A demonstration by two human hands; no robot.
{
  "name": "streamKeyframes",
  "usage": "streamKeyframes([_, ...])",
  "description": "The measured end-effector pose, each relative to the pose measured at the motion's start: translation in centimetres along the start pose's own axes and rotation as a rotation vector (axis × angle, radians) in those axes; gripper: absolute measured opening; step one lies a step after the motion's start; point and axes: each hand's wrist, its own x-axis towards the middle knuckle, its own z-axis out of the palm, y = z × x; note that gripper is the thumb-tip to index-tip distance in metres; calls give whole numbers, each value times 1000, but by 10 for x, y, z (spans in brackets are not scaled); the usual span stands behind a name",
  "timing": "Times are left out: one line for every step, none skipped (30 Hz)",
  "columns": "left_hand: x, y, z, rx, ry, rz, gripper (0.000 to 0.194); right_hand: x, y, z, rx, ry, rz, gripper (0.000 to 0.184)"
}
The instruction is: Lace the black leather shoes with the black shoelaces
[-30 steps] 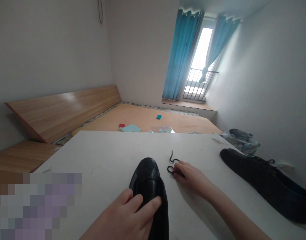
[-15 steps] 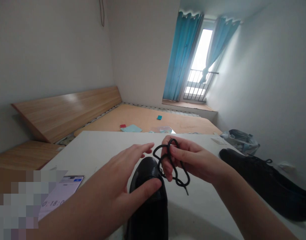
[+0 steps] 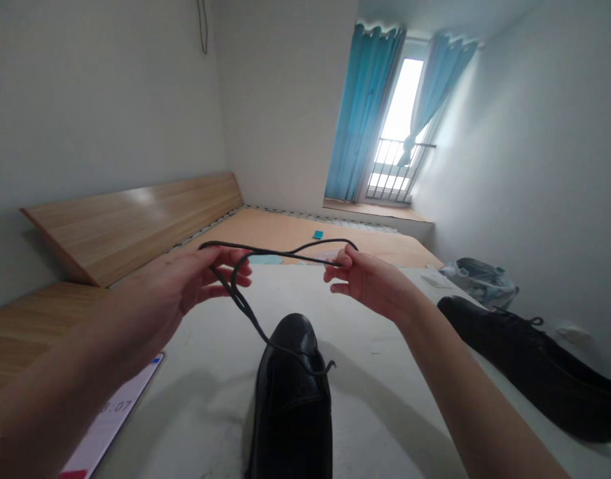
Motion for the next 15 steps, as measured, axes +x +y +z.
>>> streamKeyframes([1,2,-1,-18,-12,-25,21,1,-2,-5,33,30,3,32])
streamKeyframes([1,4,-1,-45,-33,-66,22,2,-4,-9,70,61,-5,30])
streamKeyframes([1,6,-2,-89,-49,-108,23,2,-6,-14,110,89,-21,30])
streamKeyframes([1,8,-2,-153,-74,-150,25,2,-9,-18,147,115,-40,29])
streamKeyframes([1,10,-3,-233,-89,-186,26,1,-13,-22,178,140,-59,29])
streamKeyframes([1,12,-4,-313,-89,-212,26,0,-16,-27,200,160,-74,29])
streamKeyframes([2,13,-5,-381,-68,-229,24,-1,-20,-32,212,176,-86,29])
streamKeyframes([2,14,-6,-434,-30,-224,22,-3,-23,-38,217,190,-95,29])
streamKeyframes([2,14,-8,-474,7,-205,21,-4,-26,-45,219,206,-102,29])
streamKeyframes([2,14,-9,-498,37,-182,22,-4,-29,-52,214,223,-108,28])
streamKeyframes([3,13,-11,-521,64,-149,23,-4,-31,-59,202,238,-109,26])
streamKeyframes([4,12,-13,-546,79,-127,24,-4,-32,-67,182,251,-106,23])
streamKeyframes([5,10,-14,-573,108,-103,26,-3,-32,-74,155,261,-96,19])
streamKeyframes([7,8,-16,-601,138,-82,27,-2,-32,-82,122,266,-82,14])
streamKeyframes([10,6,-18,-627,195,-58,27,-1,-30,-89,83,269,-65,9])
